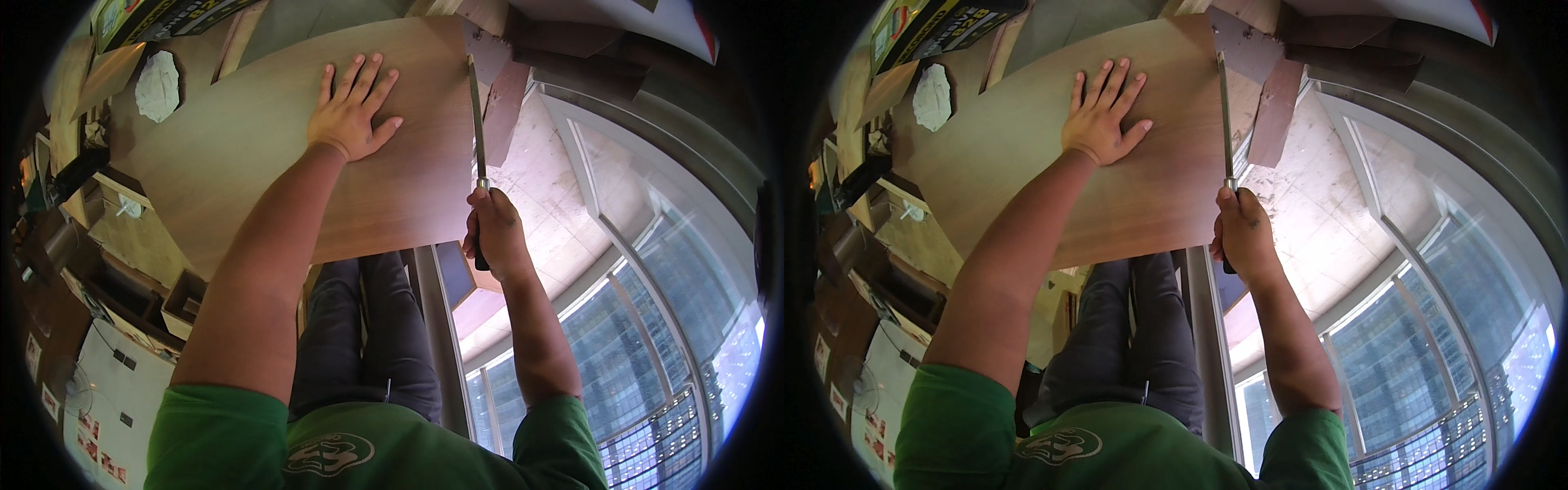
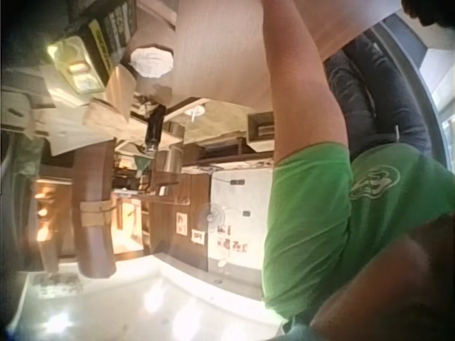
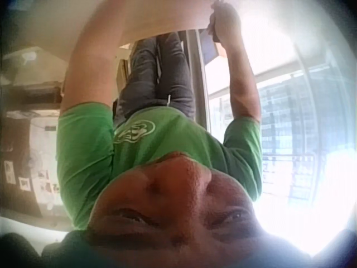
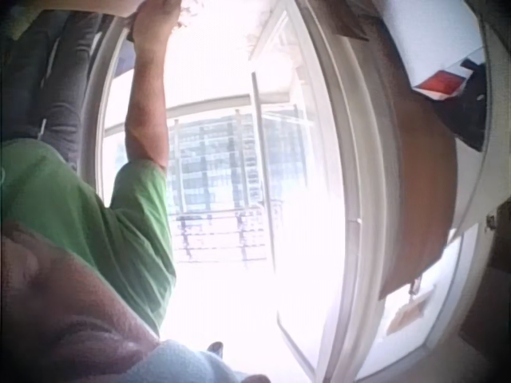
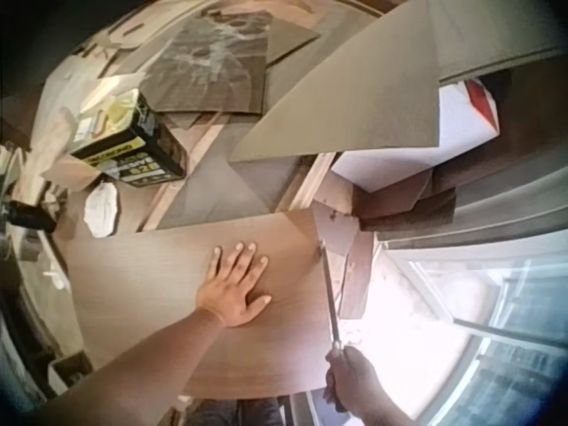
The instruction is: The person uses a blade to shave the excess edge of a laminate sheet that is glued to a wooden board, moving the blade along the side and then picking up the board.
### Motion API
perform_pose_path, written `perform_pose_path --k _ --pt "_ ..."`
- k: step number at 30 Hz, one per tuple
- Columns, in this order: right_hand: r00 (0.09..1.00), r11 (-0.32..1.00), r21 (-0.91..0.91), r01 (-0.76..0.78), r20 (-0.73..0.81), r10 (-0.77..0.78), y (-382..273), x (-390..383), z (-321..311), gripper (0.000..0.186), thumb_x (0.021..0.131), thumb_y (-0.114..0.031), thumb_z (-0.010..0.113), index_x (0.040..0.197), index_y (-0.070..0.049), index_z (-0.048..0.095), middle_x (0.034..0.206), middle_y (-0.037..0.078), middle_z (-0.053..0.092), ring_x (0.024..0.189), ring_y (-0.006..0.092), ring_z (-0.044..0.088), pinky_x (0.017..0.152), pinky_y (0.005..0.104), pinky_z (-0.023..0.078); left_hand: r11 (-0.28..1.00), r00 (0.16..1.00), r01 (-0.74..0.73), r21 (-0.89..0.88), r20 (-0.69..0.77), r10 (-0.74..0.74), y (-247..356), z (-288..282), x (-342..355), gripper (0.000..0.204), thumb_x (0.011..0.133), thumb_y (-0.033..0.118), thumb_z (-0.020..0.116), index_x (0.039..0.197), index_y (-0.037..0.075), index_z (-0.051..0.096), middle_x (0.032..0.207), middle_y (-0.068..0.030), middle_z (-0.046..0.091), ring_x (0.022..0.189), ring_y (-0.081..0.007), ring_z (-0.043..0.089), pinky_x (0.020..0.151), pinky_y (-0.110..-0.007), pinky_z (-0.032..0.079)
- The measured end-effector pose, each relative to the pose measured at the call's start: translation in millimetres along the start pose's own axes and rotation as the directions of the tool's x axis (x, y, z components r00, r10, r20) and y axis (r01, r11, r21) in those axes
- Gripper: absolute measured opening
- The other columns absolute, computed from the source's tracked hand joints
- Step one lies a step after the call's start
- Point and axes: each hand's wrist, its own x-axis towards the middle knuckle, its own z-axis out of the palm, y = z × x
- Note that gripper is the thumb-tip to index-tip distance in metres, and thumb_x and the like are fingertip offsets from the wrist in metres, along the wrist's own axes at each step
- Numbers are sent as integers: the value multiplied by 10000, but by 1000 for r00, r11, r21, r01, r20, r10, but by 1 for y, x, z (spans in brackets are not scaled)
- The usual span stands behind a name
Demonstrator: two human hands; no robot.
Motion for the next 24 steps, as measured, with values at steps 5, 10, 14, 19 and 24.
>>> perform_pose_path --k 5,10,14,19,24 --pt "999 989 -141 -39 1 40 -9 1 -4 365 1099 -366 434 954 -36 493 590 43 468 413 143 495 397 302 438 1000 1000 2 -22 25 -1 1 -3 1 727 1001 656 384 1632 321 243 1722 4 139 1584 -227 114 1281 -559 22" --pt "998 978 -202 -55 -2 56 -20 3 -8 375 1094 -348 442 944 -8 489 603 66 496 414 167 527 394 319 456 999 1000 -4 -44 26 5 0 -2 0 722 1002 646 397 1629 318 254 1721 2 146 1583 -236 122 1276 -573 34" --pt "995 954 -283 -98 -53 87 -24 7 -7 397 1092 -347 441 986 29 507 625 85 522 427 176 552 395 328 464 999 1000 -6 -50 23 7 -2 -2 1 723 1000 642 406 1627 315 259 1719 -5 156 1581 -240 129 1274 -580 46" --pt "998 939 -338 -57 -58 40 -24 11 -7 370 1087 -351 453 966 -4 498 600 63 498 404 167 531 384 318 446 999 1000 -7 -52 25 8 -2 -1 0 725 1001 642 402 1630 313 252 1722 -6 143 1583 -238 122 1275 -577 38" --pt "998 932 -357 -58 -25 53 -26 27 -12 384 1082 -363 450 998 8 503 611 70 505 412 182 543 389 329 454 999 999 -3 -44 38 5 -2 -1 1 725 1003 641 396 1632 311 246 1724 -5 134 1584 -237 114 1277 -572 33"
